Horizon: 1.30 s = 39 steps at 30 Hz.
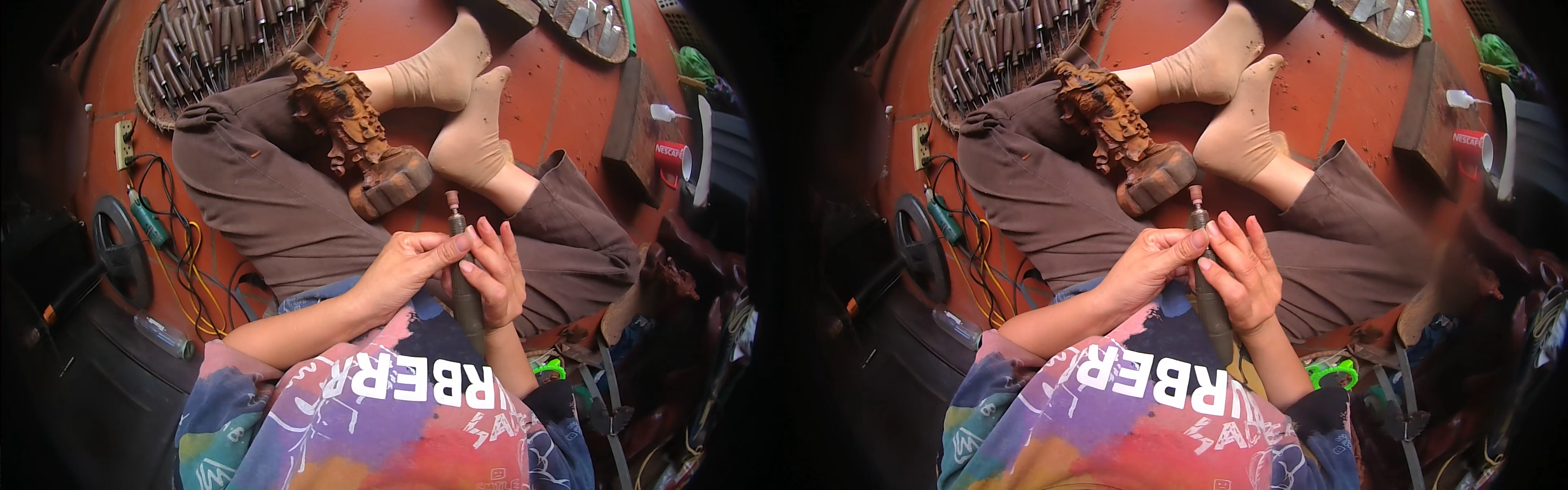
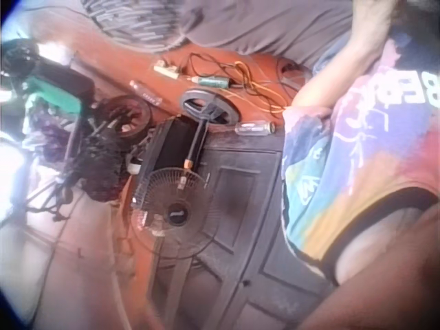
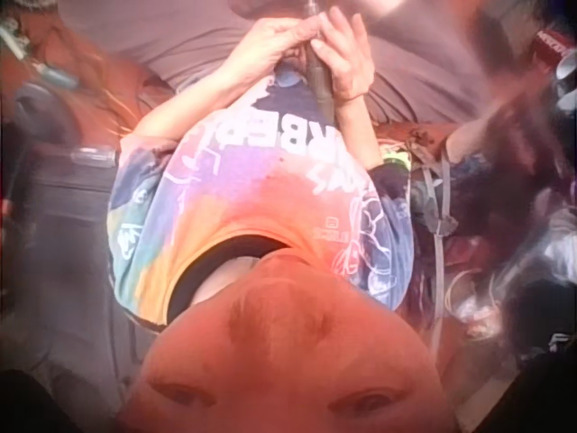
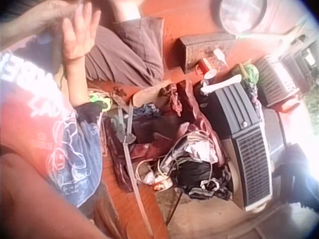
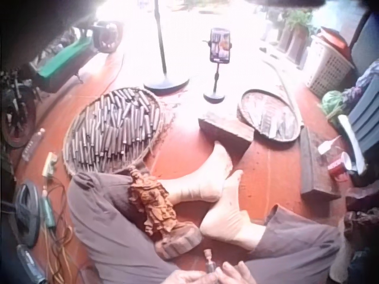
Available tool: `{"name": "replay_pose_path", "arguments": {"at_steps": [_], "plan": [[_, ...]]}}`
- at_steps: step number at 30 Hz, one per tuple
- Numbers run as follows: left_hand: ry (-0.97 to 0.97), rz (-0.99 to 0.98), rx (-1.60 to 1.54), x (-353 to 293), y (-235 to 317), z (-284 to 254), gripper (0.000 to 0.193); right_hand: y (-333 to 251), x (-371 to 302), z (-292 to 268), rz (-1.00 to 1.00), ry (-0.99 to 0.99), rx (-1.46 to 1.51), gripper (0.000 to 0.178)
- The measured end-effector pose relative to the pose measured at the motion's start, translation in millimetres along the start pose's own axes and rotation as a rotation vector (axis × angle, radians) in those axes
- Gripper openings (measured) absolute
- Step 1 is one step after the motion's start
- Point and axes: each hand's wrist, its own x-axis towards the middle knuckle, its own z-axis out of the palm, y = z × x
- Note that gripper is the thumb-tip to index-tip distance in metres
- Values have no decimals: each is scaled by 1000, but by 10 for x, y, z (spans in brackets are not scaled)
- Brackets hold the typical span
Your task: The person uses a rotary carving tool to shape a piece of wood held between their legs. They rotate the wood and adjust the tool to carve different areas of the object.
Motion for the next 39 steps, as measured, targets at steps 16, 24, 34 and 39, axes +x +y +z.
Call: {"name": "replay_pose_path", "arguments": {"at_steps": [16,24,34,39], "plan": [[114,127,-82,-54,49,-404,27,-177,84,117,62,-269,115,32],[136,199,342,-18,288,-685,33,43,-478,-943,826,415,-21,18],[-16,269,535,502,271,-273,30,-717,-3365,-2267,1324,233,-989,27],[-173,262,564,673,233,-141,34,-1246,-3902,-2498,1721,-58,-913,32]]}}
